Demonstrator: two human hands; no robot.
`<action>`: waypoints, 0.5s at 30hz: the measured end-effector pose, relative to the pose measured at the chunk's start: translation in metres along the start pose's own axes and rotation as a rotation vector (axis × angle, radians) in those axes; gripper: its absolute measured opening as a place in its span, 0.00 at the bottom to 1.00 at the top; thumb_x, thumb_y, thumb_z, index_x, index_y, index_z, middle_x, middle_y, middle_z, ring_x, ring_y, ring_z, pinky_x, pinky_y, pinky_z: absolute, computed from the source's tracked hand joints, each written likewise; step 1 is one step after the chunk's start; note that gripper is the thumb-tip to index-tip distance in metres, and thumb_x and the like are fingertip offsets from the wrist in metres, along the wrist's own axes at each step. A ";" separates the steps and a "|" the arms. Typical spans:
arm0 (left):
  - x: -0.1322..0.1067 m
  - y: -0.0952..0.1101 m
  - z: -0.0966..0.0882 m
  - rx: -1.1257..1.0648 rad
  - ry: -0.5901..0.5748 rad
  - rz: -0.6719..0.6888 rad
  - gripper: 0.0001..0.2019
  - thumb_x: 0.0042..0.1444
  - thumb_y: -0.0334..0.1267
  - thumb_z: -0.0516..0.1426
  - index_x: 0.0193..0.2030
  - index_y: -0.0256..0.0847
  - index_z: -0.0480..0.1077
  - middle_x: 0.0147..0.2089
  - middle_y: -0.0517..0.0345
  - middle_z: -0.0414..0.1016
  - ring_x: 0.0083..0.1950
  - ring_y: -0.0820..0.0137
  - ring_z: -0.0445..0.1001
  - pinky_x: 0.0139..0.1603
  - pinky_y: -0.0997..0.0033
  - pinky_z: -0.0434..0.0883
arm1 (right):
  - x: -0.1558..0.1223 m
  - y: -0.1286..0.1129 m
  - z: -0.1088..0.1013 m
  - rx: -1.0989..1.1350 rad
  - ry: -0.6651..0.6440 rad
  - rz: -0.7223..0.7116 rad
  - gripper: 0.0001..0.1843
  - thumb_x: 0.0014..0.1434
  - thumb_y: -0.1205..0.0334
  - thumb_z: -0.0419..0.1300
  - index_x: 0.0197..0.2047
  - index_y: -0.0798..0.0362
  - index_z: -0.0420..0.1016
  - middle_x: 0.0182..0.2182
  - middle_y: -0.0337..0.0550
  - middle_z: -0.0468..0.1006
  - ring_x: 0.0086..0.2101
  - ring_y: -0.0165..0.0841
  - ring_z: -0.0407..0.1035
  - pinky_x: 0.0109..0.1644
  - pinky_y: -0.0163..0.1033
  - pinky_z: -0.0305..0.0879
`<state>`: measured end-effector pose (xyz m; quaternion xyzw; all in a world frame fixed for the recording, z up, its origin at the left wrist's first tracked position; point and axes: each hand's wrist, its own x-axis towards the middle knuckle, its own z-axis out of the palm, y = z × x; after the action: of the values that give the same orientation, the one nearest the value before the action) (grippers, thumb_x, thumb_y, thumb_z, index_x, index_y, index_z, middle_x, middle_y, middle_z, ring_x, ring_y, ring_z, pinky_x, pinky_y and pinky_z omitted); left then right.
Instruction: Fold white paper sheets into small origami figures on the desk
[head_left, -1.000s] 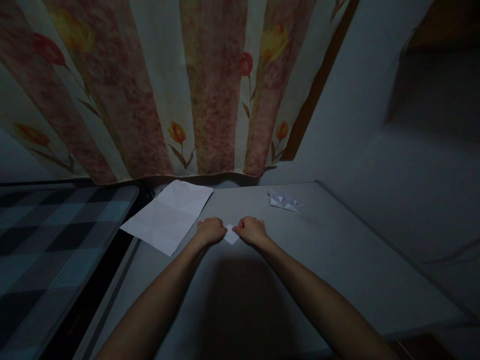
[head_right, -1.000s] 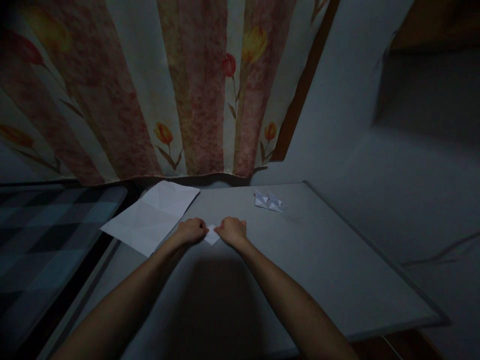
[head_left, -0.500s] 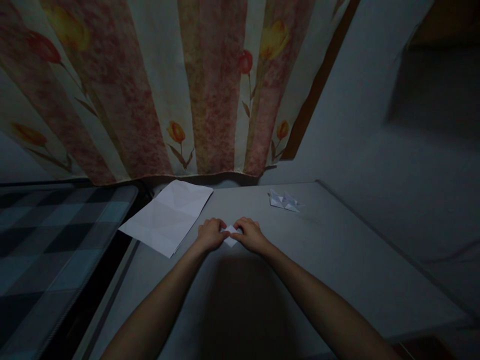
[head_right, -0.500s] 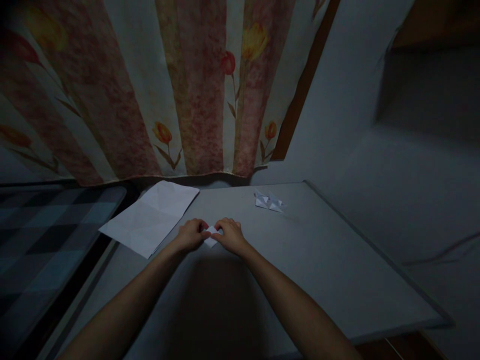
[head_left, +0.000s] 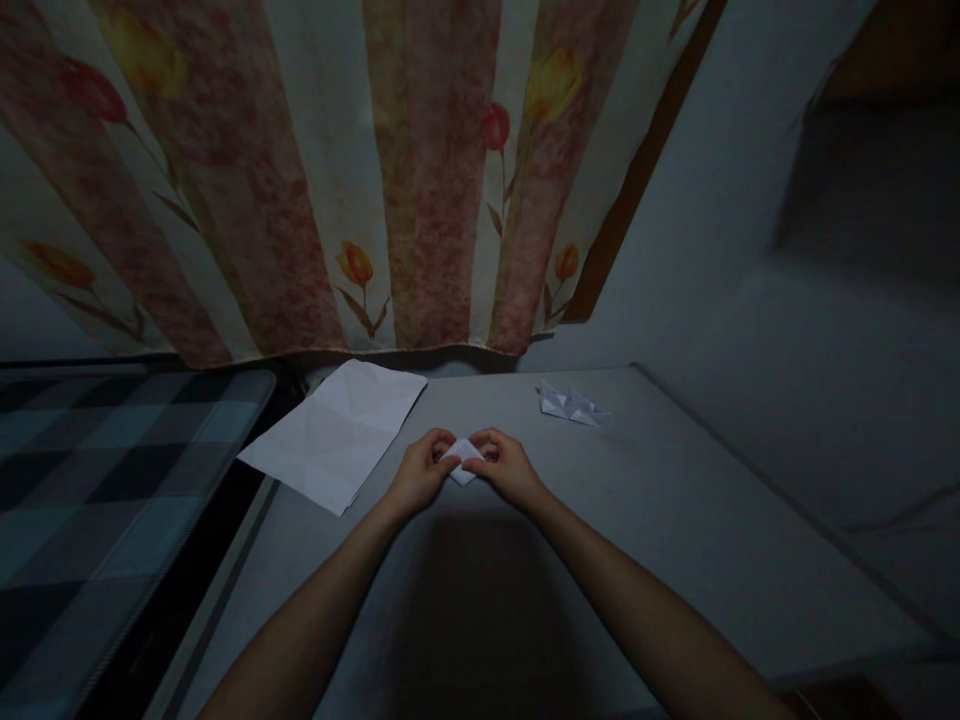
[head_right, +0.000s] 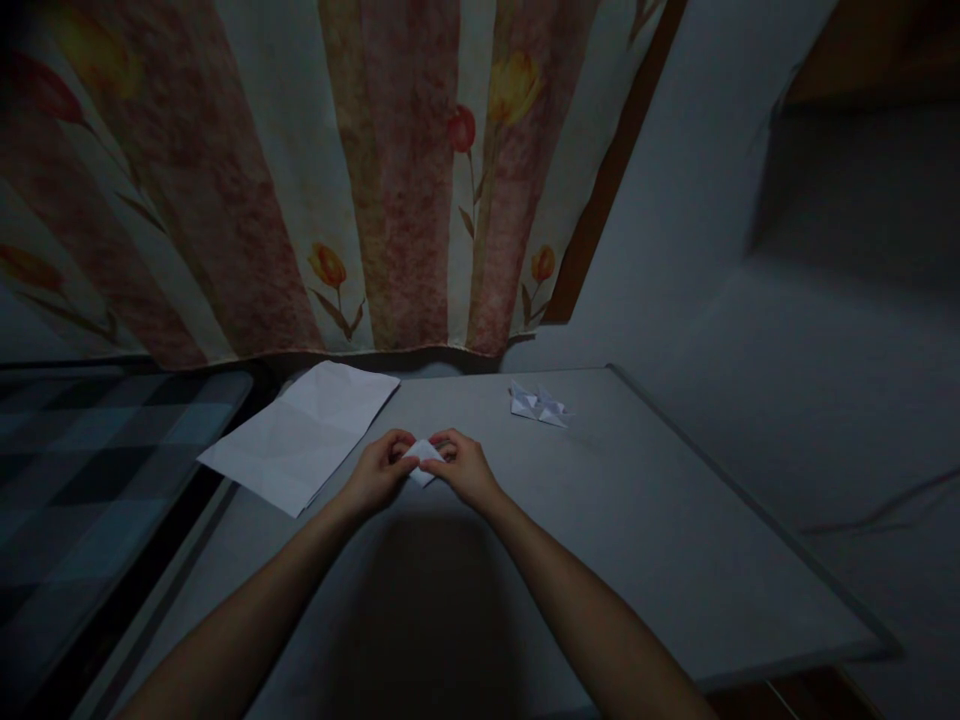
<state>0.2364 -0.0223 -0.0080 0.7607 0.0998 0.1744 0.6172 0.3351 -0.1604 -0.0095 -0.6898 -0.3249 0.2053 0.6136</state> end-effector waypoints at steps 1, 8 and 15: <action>0.000 0.001 0.000 -0.010 -0.006 -0.004 0.10 0.48 0.37 0.58 0.38 0.38 0.67 0.27 0.63 0.72 0.29 0.73 0.70 0.30 0.76 0.64 | 0.000 0.000 -0.001 0.013 -0.029 0.008 0.20 0.39 0.59 0.70 0.36 0.54 0.72 0.23 0.35 0.76 0.24 0.29 0.68 0.29 0.34 0.62; -0.003 0.006 -0.001 0.011 0.012 0.019 0.10 0.49 0.40 0.59 0.35 0.36 0.72 0.32 0.56 0.77 0.33 0.69 0.74 0.34 0.73 0.67 | -0.002 0.000 -0.002 0.018 -0.049 0.064 0.14 0.46 0.52 0.66 0.26 0.56 0.74 0.18 0.38 0.75 0.19 0.29 0.68 0.23 0.33 0.63; -0.006 0.004 -0.005 0.502 0.069 0.425 0.05 0.56 0.36 0.58 0.36 0.40 0.75 0.37 0.55 0.79 0.41 0.67 0.73 0.46 0.65 0.67 | 0.000 -0.001 -0.016 -0.480 -0.024 -0.429 0.05 0.56 0.63 0.62 0.34 0.52 0.80 0.33 0.44 0.81 0.35 0.35 0.73 0.43 0.40 0.67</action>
<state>0.2284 -0.0208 -0.0045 0.8865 -0.0007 0.2950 0.3566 0.3458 -0.1713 -0.0058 -0.7282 -0.5093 -0.0030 0.4586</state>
